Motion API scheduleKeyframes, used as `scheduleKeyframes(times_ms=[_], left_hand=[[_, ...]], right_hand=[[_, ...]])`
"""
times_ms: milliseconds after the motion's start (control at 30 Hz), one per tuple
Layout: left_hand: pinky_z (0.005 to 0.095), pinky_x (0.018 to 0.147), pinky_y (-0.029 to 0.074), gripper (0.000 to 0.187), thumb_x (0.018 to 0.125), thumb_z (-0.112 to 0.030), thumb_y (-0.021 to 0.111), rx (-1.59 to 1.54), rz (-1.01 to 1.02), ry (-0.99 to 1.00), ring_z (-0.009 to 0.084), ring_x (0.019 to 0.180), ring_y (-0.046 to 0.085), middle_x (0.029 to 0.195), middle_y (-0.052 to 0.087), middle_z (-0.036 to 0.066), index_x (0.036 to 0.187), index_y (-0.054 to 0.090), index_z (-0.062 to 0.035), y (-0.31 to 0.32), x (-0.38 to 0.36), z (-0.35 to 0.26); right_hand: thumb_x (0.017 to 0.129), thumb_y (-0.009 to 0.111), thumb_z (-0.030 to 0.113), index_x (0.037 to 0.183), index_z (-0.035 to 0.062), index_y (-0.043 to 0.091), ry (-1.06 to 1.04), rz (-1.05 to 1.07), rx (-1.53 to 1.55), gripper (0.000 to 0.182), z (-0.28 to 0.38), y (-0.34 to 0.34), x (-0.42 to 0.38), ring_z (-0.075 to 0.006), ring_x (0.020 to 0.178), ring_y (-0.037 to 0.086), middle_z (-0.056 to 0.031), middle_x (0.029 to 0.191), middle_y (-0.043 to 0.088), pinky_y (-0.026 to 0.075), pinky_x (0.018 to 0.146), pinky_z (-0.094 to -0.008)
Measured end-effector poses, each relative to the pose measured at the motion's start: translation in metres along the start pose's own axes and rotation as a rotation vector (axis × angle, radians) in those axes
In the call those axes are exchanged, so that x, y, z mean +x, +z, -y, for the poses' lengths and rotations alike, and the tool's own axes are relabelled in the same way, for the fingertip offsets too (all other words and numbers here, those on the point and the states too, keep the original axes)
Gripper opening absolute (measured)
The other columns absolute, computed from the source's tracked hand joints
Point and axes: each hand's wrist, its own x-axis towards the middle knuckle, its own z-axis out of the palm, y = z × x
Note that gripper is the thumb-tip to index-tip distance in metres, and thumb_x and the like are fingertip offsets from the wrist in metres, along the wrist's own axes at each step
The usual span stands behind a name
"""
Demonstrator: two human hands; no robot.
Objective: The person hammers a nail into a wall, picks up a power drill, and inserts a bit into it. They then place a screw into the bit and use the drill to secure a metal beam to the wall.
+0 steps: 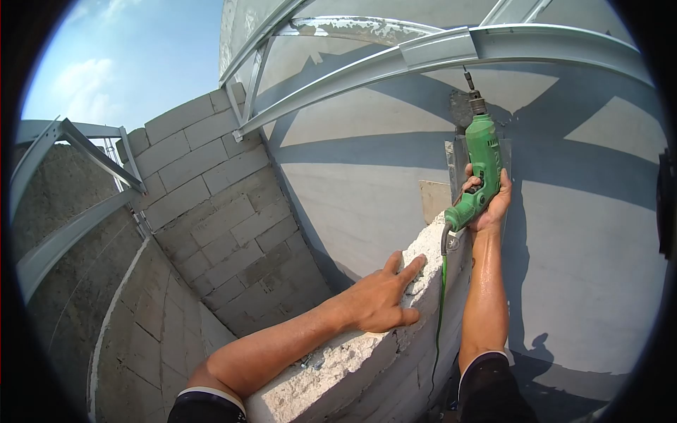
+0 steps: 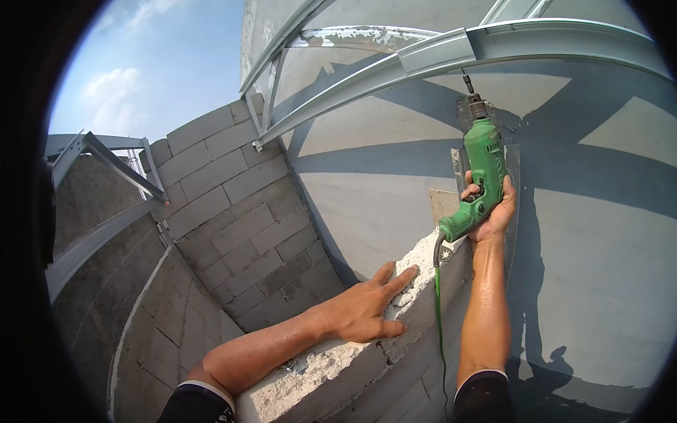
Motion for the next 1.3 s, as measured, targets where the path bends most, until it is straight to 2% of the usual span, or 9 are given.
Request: scheduleKeyframes(times_ms=[567,900,1000,1100,1300], left_hand=[[0.0518,0.116,0.047,0.111,0.083,-0.043,0.070,-0.020,0.003,0.008,0.0614,0.123,0.061,0.161,0.019,0.051,0.171,0.014,-0.0060,0.000,0.001,0.001],[0.0516,0.115,0.048,0.110,0.082,-0.042,0.069,-0.019,0.015,-0.016,0.0611,0.122,0.062,0.161,0.019,0.051,0.171,0.014,-0.0058,-0.003,-0.001,-0.004],[0.0518,0.115,0.047,0.108,0.081,-0.038,0.068,-0.018,0.009,-0.010,0.0608,0.124,0.060,0.159,0.022,0.052,0.169,0.018,-0.0006,-0.004,-0.001,-0.004],[0.0514,0.115,0.047,0.110,0.082,-0.042,0.068,0.001,0.002,-0.002,0.0615,0.120,0.063,0.160,0.019,0.052,0.171,0.015,-0.0047,0.000,0.001,0.000],[0.0522,0.114,0.047,0.109,0.081,-0.039,0.069,-0.025,-0.008,-0.005,0.0611,0.125,0.059,0.158,0.023,0.052,0.169,0.019,-0.0016,-0.002,-0.001,-0.004]], right_hand=[[0.100,0.066,0.049,0.139,-0.0031,0.058,-0.020,0.006,-0.044,0.066,0.000,-0.001,-0.001,-0.0214,0.081,0.068,-0.0303,0.120,0.068,0.061,0.078,-0.0379],[0.100,0.066,0.048,0.139,-0.0027,0.058,-0.020,-0.009,-0.043,0.065,-0.001,0.006,0.001,-0.0204,0.078,0.068,-0.0267,0.114,0.069,0.061,0.076,-0.0365],[0.100,0.066,0.048,0.138,-0.0025,0.058,-0.021,-0.048,-0.022,0.064,-0.001,0.006,-0.003,-0.0203,0.077,0.067,-0.0267,0.115,0.069,0.062,0.074,-0.0361],[0.100,0.066,0.047,0.138,-0.0026,0.059,-0.021,-0.039,-0.019,0.064,-0.003,0.007,-0.002,-0.0203,0.076,0.068,-0.0267,0.114,0.070,0.062,0.073,-0.0367],[0.100,0.065,0.048,0.138,-0.0024,0.059,-0.030,-0.037,-0.046,0.063,-0.001,0.004,-0.001,-0.0202,0.076,0.068,-0.0272,0.114,0.070,0.062,0.073,-0.0381]])
